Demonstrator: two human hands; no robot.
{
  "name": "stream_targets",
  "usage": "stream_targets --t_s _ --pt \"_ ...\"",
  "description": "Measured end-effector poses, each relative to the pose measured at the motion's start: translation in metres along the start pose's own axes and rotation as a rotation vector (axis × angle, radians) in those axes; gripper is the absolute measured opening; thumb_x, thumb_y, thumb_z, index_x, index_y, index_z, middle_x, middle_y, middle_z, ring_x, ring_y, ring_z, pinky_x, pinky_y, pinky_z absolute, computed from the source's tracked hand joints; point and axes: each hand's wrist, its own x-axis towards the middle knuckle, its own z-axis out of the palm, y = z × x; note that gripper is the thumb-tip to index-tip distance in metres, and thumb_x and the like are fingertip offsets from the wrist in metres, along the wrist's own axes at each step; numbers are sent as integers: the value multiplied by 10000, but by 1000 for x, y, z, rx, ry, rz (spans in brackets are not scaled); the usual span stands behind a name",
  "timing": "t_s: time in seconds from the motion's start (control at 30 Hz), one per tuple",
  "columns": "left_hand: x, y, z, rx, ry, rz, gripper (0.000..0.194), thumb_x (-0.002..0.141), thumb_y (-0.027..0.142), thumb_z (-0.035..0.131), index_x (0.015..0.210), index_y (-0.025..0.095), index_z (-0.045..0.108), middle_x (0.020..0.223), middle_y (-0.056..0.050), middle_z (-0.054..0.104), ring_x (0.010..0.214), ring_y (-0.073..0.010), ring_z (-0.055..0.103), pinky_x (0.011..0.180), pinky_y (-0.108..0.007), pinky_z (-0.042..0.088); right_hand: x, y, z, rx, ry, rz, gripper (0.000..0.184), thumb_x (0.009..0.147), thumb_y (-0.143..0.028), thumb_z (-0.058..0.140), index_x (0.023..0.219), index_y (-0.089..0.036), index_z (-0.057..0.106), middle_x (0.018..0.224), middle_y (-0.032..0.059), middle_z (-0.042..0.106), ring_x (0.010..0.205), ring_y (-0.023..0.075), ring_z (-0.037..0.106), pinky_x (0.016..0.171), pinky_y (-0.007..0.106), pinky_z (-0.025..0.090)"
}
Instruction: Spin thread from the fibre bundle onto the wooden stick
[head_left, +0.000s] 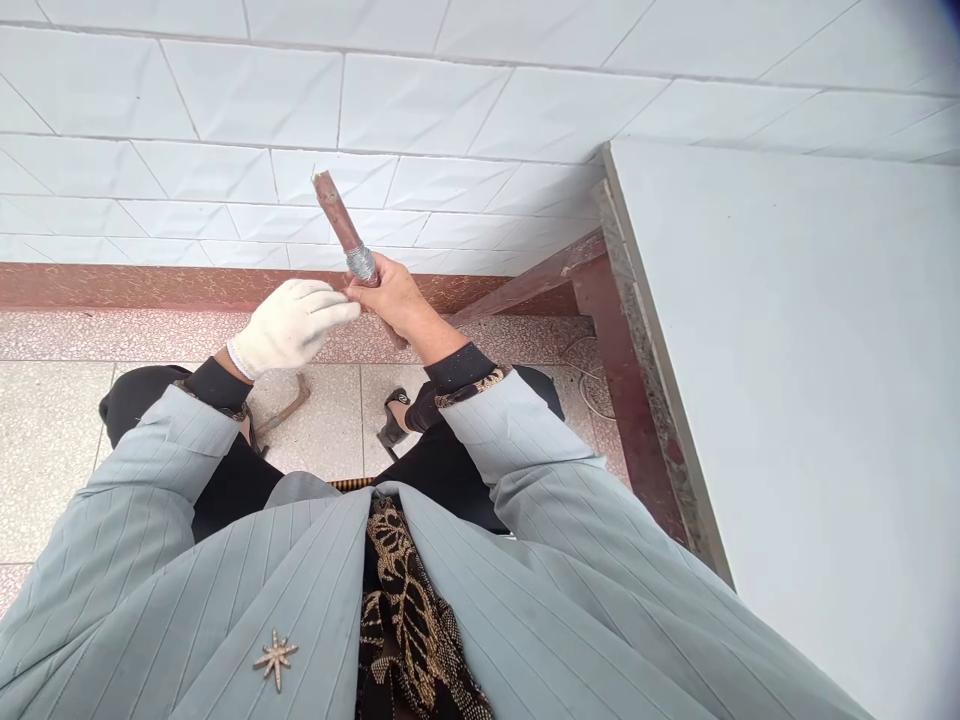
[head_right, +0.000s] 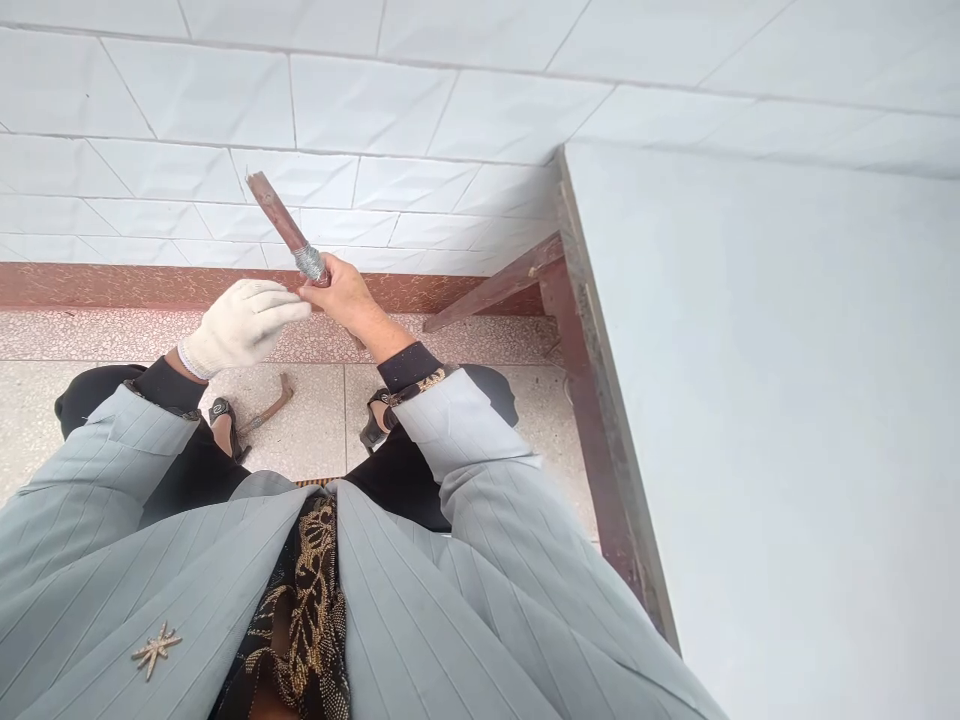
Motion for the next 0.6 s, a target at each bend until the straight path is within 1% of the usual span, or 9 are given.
stream_targets --t_s 0.03,0.1,0.2,0.3,0.33,0.4,0.5,0.53,0.6 --pt "1 -1 0 63 -47 16 434 898 137 524 1290 281 644 1155 -48 697 1162 -247 605 1024 -453 484 0 -1 0 11 -4 15 231 726 -123 716 875 -181 550 756 -35 552 688 92 507 606 228 423" --pt "1 -2 1 155 -60 29 303 936 159 508 1158 271 681 1028 -41 690 1085 -234 607 980 -434 491 -1 -1 0 57 -25 78 247 725 -118 717 891 -180 544 749 -32 559 680 96 560 541 210 384" --pt "-1 -5 1 183 18 8 149 960 215 535 1006 248 673 1000 -38 683 1025 -219 607 944 -417 498 0 1 -2 160 -79 172 281 735 -130 729 912 -184 517 742 -22 572 659 107 640 438 189 292" --pt "-5 -6 -3 120 91 -85 68 930 254 599 896 219 647 967 -44 681 952 -210 613 876 -397 506 2 5 -4 221 -150 171 315 738 -151 755 926 -182 503 713 -30 583 602 94 637 407 179 286" --pt "-6 -6 -4 92 118 -141 89 913 263 620 843 209 631 930 -45 674 907 -204 611 845 -388 506 2 6 -5 235 -170 156 323 741 -164 762 931 -181 501 700 -37 585 572 84 616 406 178 296" --pt "-6 -3 -6 33 189 -295 184 874 273 654 725 198 577 846 -36 651 812 -181 594 789 -363 499 2 7 -6 256 -196 123 345 744 -194 781 934 -183 494 680 -50 585 518 60 558 405 178 310" --pt "-2 4 -6 -93 355 -593 291 833 269 679 614 194 502 759 -15 622 739 -145 569 758 -324 495 2 8 -6 276 -191 76 375 744 -220 801 924 -195 473 673 -64 578 486 35 482 420 175 328" --pt "-1 6 -5 -168 415 -693 306 835 274 678 600 193 500 734 -10 614 728 -136 569 751 -312 496 3 7 -6 281 -178 58 377 747 -217 798 920 -201 463 673 -67 574 485 33 466 429 176 337" --pt "3 9 -1 -412 521 -858 347 869 323 664 587 196 507 666 -3 585 675 -124 566 703 -292 500 3 7 -5 286 -139 19 368 761 -202 780 916 -210 446 688 -70 566 489 31 444 449 181 361"
